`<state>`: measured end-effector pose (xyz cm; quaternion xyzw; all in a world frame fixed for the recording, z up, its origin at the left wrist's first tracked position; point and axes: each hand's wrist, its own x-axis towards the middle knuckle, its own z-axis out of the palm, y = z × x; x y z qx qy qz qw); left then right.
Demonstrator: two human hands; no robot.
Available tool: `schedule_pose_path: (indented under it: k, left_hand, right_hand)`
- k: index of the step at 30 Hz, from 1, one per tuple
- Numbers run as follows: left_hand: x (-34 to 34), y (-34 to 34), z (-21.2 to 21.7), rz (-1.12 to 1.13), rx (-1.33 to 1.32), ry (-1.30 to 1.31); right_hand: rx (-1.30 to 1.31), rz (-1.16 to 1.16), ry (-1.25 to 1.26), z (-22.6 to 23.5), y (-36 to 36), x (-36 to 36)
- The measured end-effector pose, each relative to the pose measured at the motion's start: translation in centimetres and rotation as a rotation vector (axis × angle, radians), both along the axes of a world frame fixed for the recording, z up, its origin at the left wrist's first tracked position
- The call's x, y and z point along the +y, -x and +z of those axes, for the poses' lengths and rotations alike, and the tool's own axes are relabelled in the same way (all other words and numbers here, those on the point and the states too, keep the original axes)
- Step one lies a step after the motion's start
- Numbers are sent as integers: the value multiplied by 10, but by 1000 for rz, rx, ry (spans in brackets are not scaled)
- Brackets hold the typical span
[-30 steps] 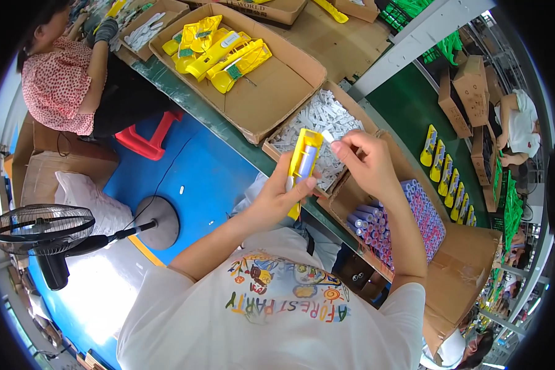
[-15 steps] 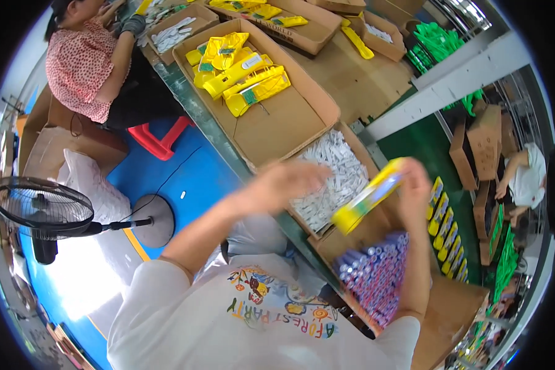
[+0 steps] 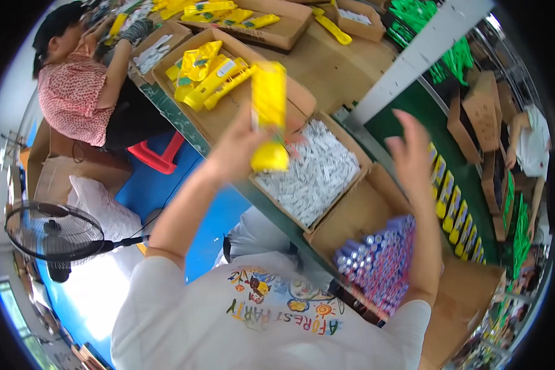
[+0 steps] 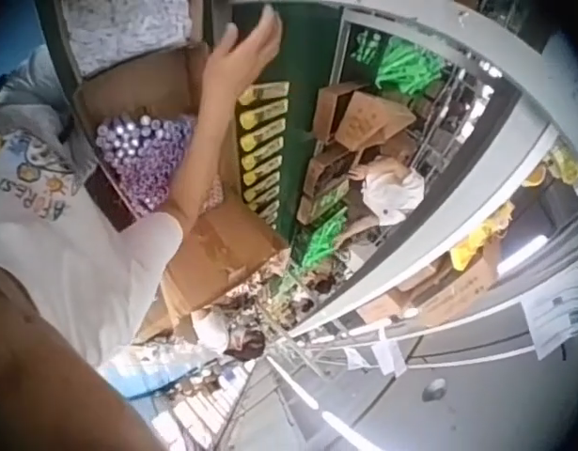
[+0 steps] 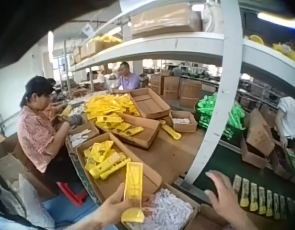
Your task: Placing a battery and a white strip into a yellow plastic component on an assembly line.
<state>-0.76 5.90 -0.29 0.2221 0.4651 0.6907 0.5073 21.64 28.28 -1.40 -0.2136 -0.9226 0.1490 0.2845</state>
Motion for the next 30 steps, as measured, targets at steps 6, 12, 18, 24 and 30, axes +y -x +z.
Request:
schedule_pose_path:
  k: [6,12,18,24,30]
  left_hand:
    - [-21,-80,-45,18,-237,-157]
    - [-49,-108,-57,-189,162,-158]
    - [-41,-118,-61,-131,-161,-33]
    - [-46,-107,-58,-255,-76,-49]
    - [-57,-112,-55,-510,-90,-29]
  right_hand:
    - [-23,451,522,1,-6,-131]
    - [158,37,880,17,2,-162]
    - [17,21,-28,-14,-22,-192]
    - [-347,-108,-17,-13,-94,-127]
    - [-391,0,274,-2,-97,-131]
